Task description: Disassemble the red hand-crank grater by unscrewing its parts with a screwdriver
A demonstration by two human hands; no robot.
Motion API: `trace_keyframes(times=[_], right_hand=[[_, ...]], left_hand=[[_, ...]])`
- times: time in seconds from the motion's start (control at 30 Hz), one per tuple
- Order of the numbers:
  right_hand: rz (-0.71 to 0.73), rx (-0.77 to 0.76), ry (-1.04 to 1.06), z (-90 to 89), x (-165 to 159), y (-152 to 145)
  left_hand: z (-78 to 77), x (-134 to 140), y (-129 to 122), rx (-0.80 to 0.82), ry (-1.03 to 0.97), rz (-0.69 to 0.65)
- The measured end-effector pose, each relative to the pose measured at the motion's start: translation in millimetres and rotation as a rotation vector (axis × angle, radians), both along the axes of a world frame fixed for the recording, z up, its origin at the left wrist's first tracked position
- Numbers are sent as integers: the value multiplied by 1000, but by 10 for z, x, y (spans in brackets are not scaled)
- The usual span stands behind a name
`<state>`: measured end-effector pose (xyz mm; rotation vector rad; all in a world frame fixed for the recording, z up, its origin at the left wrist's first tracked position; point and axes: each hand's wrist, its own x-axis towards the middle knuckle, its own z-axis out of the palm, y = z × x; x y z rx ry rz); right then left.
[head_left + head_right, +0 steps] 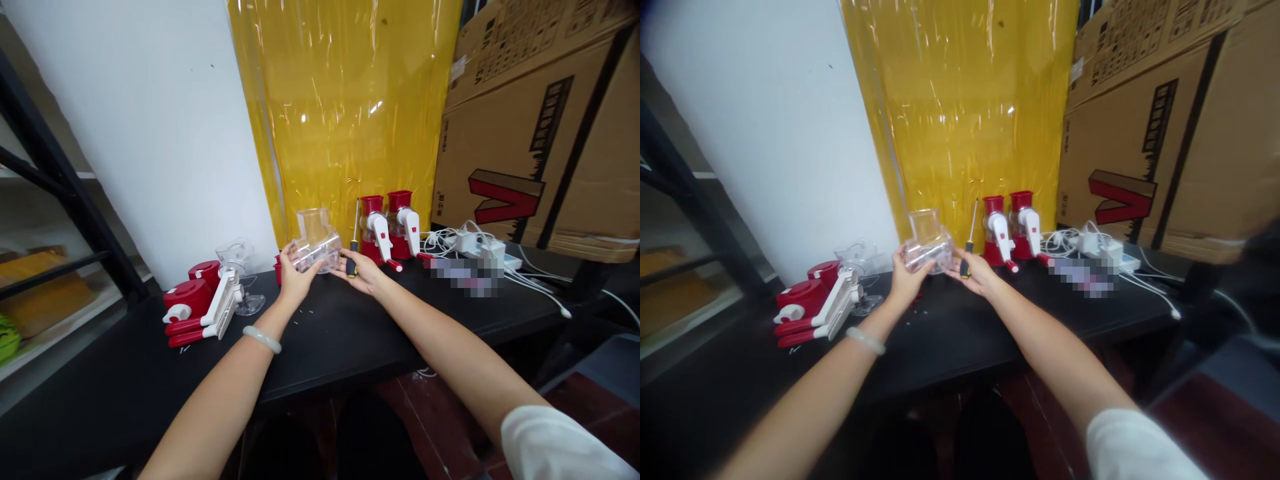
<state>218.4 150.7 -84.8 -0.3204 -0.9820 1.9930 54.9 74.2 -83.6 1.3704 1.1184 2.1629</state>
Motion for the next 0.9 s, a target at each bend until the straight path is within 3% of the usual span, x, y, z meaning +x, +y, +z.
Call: trace_keyframes(times=[0.1,0.33,0.5,0.77,0.9], right_hand=[[-43,-45,28,14,-26,-28],[44,12,57,27,-82,-147],[52,34,56,12,-113,-257],[71,108,40,-36,-144,-314],[43,170,0,-76,-186,-308]], left_hand=[[-21,7,24,52,-31,27],[4,19,-9,19,-91,-76],[26,122,-54,40,-346,-83],[41,148,-146,-43,-584,-373],[24,146,-164,-85,-532,-467]])
